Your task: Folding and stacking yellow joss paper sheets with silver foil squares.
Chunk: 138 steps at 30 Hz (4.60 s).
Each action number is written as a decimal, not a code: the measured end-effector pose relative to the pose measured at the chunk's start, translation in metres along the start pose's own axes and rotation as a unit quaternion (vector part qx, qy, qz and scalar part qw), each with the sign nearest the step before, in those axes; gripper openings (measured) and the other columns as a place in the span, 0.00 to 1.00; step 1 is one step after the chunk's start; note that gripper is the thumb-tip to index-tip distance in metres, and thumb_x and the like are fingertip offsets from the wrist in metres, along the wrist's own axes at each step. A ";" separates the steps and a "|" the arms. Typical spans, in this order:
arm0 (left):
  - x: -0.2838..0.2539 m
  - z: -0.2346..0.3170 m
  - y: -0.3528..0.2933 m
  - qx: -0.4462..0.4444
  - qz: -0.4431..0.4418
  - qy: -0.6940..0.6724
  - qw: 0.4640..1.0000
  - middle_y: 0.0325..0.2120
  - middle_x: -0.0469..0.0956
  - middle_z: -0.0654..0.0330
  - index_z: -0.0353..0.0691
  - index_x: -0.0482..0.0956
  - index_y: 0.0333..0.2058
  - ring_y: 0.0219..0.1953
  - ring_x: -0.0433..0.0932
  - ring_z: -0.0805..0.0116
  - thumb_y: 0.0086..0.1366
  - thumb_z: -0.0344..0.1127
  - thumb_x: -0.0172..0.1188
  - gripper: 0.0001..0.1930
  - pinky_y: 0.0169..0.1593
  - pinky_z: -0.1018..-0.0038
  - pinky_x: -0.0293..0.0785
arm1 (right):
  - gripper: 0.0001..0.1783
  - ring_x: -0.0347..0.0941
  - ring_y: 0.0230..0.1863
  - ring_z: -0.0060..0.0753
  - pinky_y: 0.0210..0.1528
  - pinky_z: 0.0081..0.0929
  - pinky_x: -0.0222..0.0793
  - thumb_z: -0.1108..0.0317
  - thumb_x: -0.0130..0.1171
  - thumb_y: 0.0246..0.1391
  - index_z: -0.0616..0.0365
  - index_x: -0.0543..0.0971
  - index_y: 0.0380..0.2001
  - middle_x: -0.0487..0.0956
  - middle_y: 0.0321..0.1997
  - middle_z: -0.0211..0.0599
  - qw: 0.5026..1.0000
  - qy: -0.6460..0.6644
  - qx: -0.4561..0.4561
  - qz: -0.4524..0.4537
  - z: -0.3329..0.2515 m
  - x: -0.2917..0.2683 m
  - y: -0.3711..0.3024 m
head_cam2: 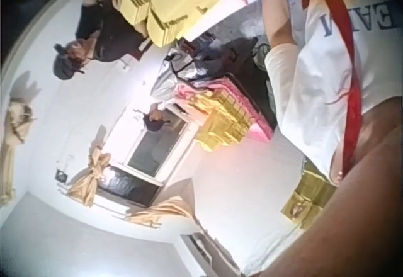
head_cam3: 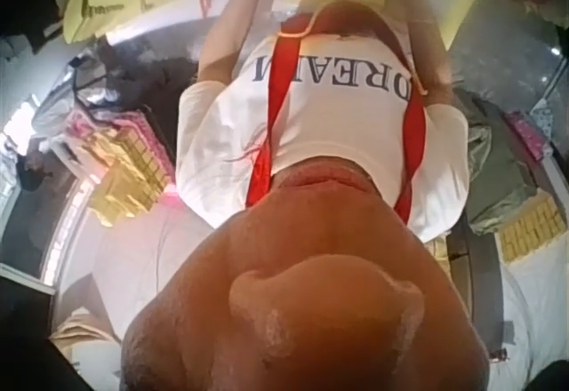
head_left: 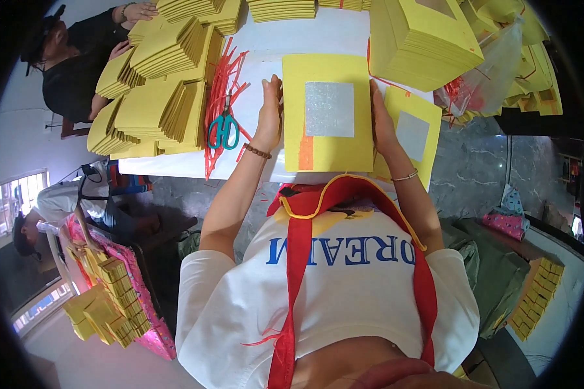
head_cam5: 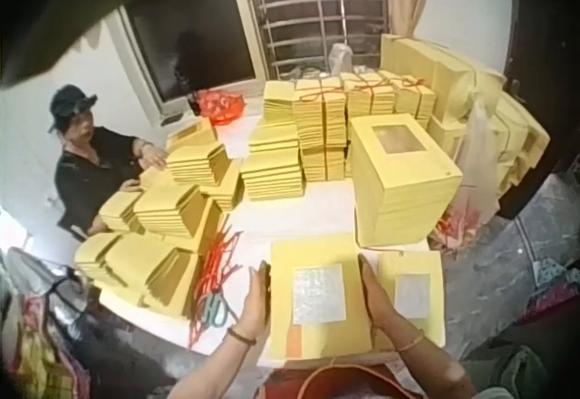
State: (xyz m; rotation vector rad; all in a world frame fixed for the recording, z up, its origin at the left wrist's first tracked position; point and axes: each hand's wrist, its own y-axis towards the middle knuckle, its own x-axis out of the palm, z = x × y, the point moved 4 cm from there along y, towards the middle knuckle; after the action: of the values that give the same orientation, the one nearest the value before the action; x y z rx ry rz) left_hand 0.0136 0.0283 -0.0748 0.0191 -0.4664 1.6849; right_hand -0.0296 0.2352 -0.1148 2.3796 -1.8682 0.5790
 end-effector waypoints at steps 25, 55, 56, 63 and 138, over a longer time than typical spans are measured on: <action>0.003 -0.050 -0.002 0.095 -0.114 -0.122 0.981 0.65 0.40 0.61 0.45 0.32 0.64 0.65 0.43 0.68 0.69 0.56 0.25 0.32 0.65 0.71 0.45 | 0.30 0.44 0.67 0.30 0.67 0.26 0.39 0.51 0.26 0.65 0.57 0.48 0.64 0.50 0.68 0.34 0.996 0.063 0.024 -0.055 0.027 -0.013 -0.013; -0.021 -0.033 -0.020 0.091 0.028 0.032 0.995 0.64 0.45 0.48 0.41 0.39 0.64 0.65 0.47 0.57 0.63 0.67 0.24 0.41 0.64 0.64 0.42 | 0.32 0.33 0.70 0.39 0.68 0.31 0.34 0.49 0.28 0.64 0.50 0.42 0.66 0.39 0.70 0.43 0.988 -0.086 -0.113 -0.060 -0.003 -0.019 -0.030; -0.023 -0.037 -0.029 0.090 0.018 0.036 0.995 0.64 0.43 0.47 0.41 0.39 0.64 0.65 0.45 0.55 0.63 0.67 0.22 0.41 0.64 0.61 0.38 | 0.31 0.34 0.70 0.39 0.68 0.31 0.34 0.51 0.28 0.64 0.52 0.42 0.65 0.39 0.70 0.43 0.984 -0.112 -0.123 -0.056 -0.003 -0.022 -0.042; 0.014 -0.036 -0.065 0.103 0.009 -0.021 0.994 0.64 0.40 0.49 0.35 0.39 0.63 0.66 0.41 0.57 0.65 0.63 0.25 0.40 0.66 0.65 0.38 | 0.32 0.35 0.70 0.38 0.67 0.29 0.34 0.57 0.31 0.63 0.61 0.42 0.65 0.41 0.70 0.41 0.981 -0.135 -0.115 -0.081 -0.003 0.000 -0.074; 0.001 0.030 -0.081 0.281 -0.241 0.500 0.783 0.27 0.77 0.57 0.36 0.78 0.31 0.30 0.75 0.60 0.59 0.35 0.54 0.09 0.34 0.70 0.71 | 0.23 0.58 0.62 0.37 0.61 0.33 0.54 0.67 0.63 0.43 0.53 0.75 0.46 0.74 0.52 0.31 0.920 -0.331 -0.166 -0.128 -0.029 -0.006 -0.096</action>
State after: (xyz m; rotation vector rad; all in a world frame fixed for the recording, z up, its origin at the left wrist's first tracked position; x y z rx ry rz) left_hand 0.0829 0.0278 -0.0230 -0.2878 0.7991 1.0504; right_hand 0.0525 0.2743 -0.0727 2.6896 -1.5921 -0.5967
